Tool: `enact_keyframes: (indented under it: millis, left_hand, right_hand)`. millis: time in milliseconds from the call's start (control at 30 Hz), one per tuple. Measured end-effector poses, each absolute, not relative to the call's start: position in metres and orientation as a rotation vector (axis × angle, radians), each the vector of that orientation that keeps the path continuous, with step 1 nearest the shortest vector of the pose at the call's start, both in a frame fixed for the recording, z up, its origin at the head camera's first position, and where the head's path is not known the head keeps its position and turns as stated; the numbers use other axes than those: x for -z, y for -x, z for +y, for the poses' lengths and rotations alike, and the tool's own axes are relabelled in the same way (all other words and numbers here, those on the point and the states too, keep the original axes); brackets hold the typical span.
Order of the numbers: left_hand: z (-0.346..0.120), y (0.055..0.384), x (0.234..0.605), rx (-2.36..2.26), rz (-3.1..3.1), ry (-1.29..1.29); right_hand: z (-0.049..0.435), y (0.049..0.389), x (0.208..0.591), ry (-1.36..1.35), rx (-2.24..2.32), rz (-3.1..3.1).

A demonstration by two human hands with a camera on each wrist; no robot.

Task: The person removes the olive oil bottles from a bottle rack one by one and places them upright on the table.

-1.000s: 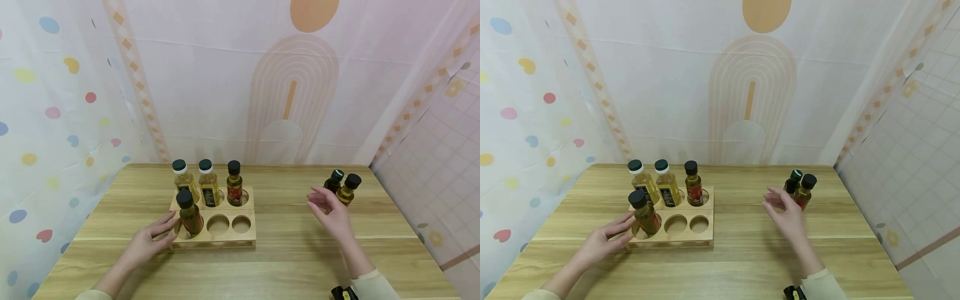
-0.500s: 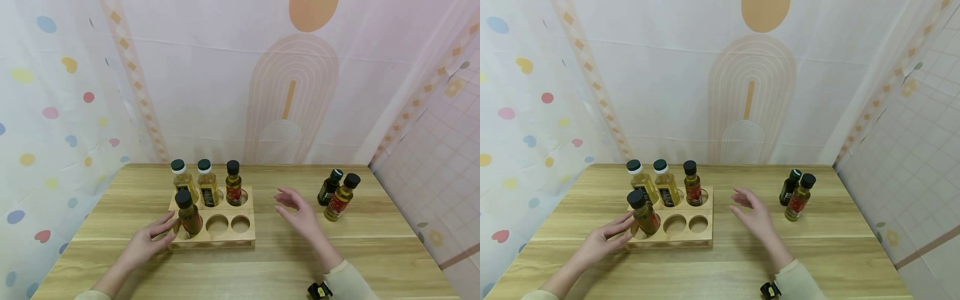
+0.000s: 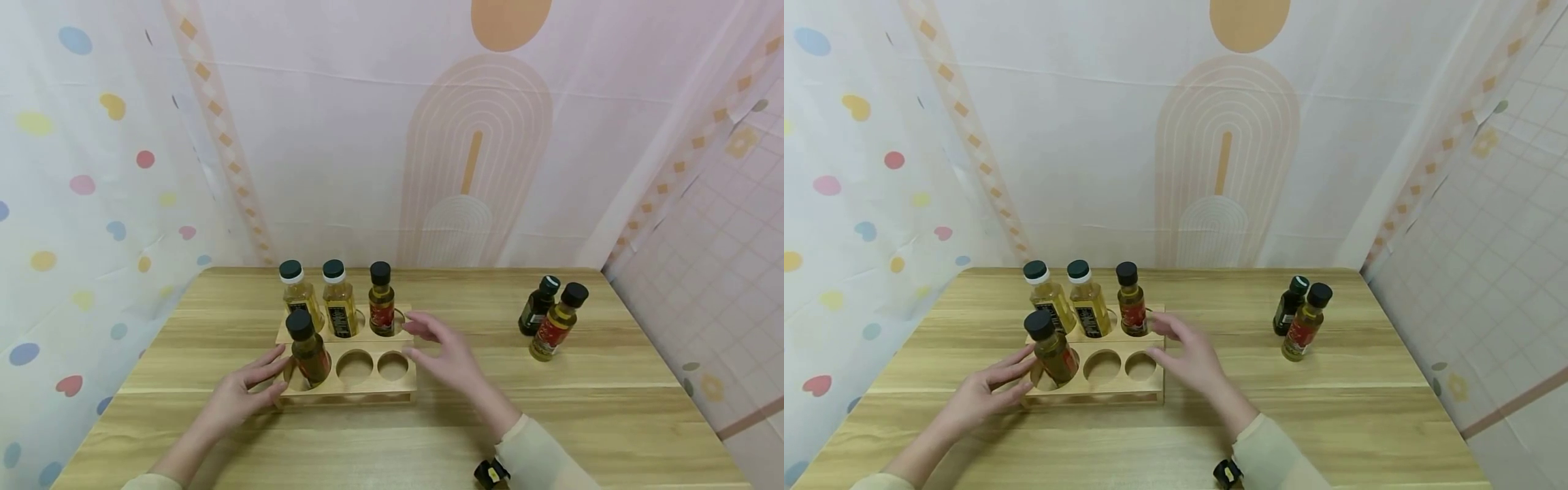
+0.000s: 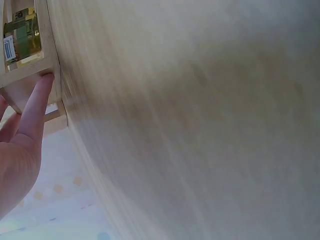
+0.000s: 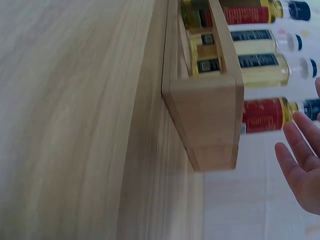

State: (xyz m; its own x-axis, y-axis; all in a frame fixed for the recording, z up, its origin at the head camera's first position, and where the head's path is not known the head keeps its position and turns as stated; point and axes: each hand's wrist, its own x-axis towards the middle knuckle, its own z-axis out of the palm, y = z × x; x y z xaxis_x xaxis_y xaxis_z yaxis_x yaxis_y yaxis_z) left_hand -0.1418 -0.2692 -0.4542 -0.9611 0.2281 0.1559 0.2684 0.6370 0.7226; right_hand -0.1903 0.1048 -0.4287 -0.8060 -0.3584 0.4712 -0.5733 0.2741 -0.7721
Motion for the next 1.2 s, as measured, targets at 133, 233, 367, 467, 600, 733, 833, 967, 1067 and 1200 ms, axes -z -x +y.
enact_keyframes:
  millis: [133,233,367,467,600,733,833,967,1067,1200]
  left_hand:
    - [-0.269,0.141,0.455,1.246,-2.781,0.436]
    - [-0.269,0.141,0.456,1.248,-2.771,0.444]
    - [-0.270,0.142,0.458,1.229,-2.773,0.442]
    - [-0.270,0.142,0.459,1.214,-2.780,0.432]
    - [-0.270,0.143,0.459,1.210,-2.780,0.439]
    - [-0.270,0.142,0.457,1.224,-2.776,0.445]
    - [-0.269,0.142,0.455,1.236,-2.776,0.440]
    - [-0.269,0.142,0.455,1.254,-2.779,0.435]
    - [-0.269,0.142,0.455,1.262,-2.784,0.438]
    - [-0.269,0.142,0.455,1.255,-2.792,0.433]
  right_hand:
    - [0.091,0.188,0.425,-0.919,-1.532,-2.386]
    - [0.081,0.187,0.424,-0.974,-1.518,-2.399]
    - [0.067,0.189,0.423,-1.041,-1.507,-2.402]
    - [0.057,0.189,0.422,-1.088,-1.470,-2.415]
    - [0.044,0.190,0.417,-1.145,-1.432,-2.436]
    - [0.031,0.191,0.410,-1.170,-1.468,-2.459]
    - [0.022,0.191,0.406,-1.183,-1.513,-2.463]
    - [0.012,0.190,0.402,-1.183,-1.547,-2.469]
    - [0.006,0.190,0.400,-1.180,-1.556,-2.483]
    - [-0.001,0.190,0.399,-1.193,-1.578,-2.485]
